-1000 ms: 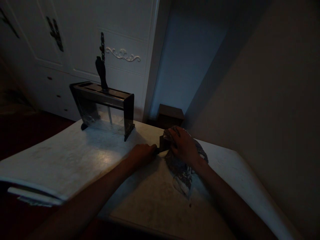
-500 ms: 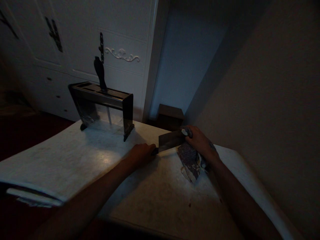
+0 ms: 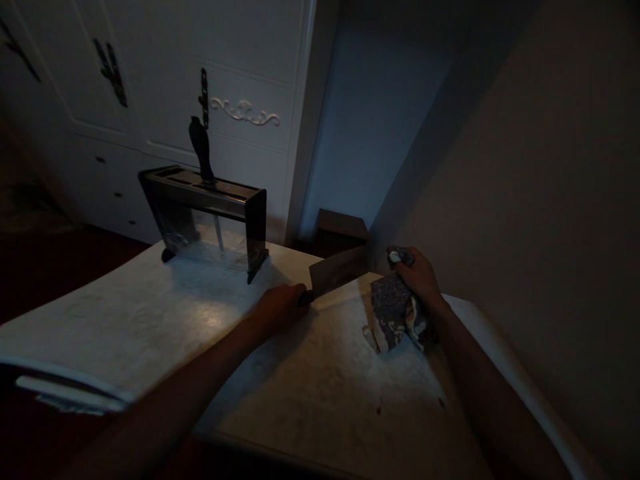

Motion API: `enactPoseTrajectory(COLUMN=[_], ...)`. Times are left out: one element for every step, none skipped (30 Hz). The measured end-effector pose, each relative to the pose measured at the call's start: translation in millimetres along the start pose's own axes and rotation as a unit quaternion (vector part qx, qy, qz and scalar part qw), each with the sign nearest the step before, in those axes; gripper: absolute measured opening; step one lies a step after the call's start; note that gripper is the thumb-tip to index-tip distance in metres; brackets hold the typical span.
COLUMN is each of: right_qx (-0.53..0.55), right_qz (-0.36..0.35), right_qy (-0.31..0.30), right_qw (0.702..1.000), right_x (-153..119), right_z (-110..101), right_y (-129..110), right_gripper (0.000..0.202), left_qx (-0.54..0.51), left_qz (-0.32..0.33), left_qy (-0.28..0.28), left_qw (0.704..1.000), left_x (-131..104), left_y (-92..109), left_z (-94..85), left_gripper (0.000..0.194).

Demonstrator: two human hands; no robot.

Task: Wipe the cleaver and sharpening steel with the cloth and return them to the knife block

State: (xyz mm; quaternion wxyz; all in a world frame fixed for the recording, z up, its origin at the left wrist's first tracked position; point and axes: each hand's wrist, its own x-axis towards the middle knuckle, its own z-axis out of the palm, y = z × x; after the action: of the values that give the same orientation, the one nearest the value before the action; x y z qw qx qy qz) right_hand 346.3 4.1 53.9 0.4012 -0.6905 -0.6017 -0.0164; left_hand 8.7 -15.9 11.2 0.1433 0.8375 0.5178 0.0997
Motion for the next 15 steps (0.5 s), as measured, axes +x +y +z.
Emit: enactPoseTrajectory(right_qx=[0.009,0.017,0.024,0.030,0.036,0.043,0.051,0.058,0.065,0.072,0.077,0.080,0.079,0.074,0.067], right_qz=[0.008,0.018,0.028,0.034,0.036,0.032,0.020,0.007,-0.008,-0.025,-0.043,-0.061,-0.076,-0.090,-0.100], right_qy=[0.009,0.019,0.029,0.037,0.041,0.041,0.034,0.024,0.006,-0.010,-0.024,-0.033,-0.041,-0.054,-0.071], right_qw=[1.000,1.000,0.999,0.998,0.998,0.998,0.998,0.998,0.998,0.997,0.996,0.994,0.993,0.992,0.990], right_x=[0,-1,-2,-4,-6,-9,-13,-17,-22,-27,-33,-39,-45,-51,-57], right_z=[-1,-1,-1,-1,0,1,3,5,8,11,14,18,22,26,30], right_y=[-3,-7,-11,-16,-22,-29,-36,-43,-49,-56,-62,-68,-73,-78,-82], right_gripper=[0.030,0.032,0.036,0.039,0.041,0.043,0.043,0.043,0.042,0.042,0.042,0.041,0.040,0.039,0.039], left_qx=[-0.009,-0.018,-0.026,-0.033,-0.038,-0.043,-0.047,-0.052,-0.059,-0.069,-0.080,-0.092,-0.101,-0.107,-0.110], left_qz=[-0.005,-0.007,-0.005,-0.003,-0.002,-0.002,-0.004,-0.007,-0.010,-0.011,-0.012,-0.012,-0.013,-0.014,-0.017], left_qy=[0.003,0.006,0.010,0.012,0.015,0.018,0.020,0.024,0.027,0.030,0.031,0.030,0.028,0.027,0.026], left_qw=[1.000,1.000,1.000,0.999,0.999,0.999,0.999,0.998,0.998,0.997,0.996,0.995,0.994,0.994,0.993], left_x=[0,0,0,0,-1,-1,-1,0,0,0,1,1,2,2,2], left_y=[0,0,0,0,0,1,1,2,2,2,3,3,4,4,5], left_z=[0.0,-0.1,-0.5,-1.0,-1.5,-2.1,-2.6,-2.9,-3.1,-3.2,-3.1,-2.9,-2.6,-2.3,-1.9], left_gripper=[0.026,0.026,0.025,0.025,0.023,0.022,0.021,0.020,0.020,0.019,0.019,0.019,0.018,0.018,0.018])
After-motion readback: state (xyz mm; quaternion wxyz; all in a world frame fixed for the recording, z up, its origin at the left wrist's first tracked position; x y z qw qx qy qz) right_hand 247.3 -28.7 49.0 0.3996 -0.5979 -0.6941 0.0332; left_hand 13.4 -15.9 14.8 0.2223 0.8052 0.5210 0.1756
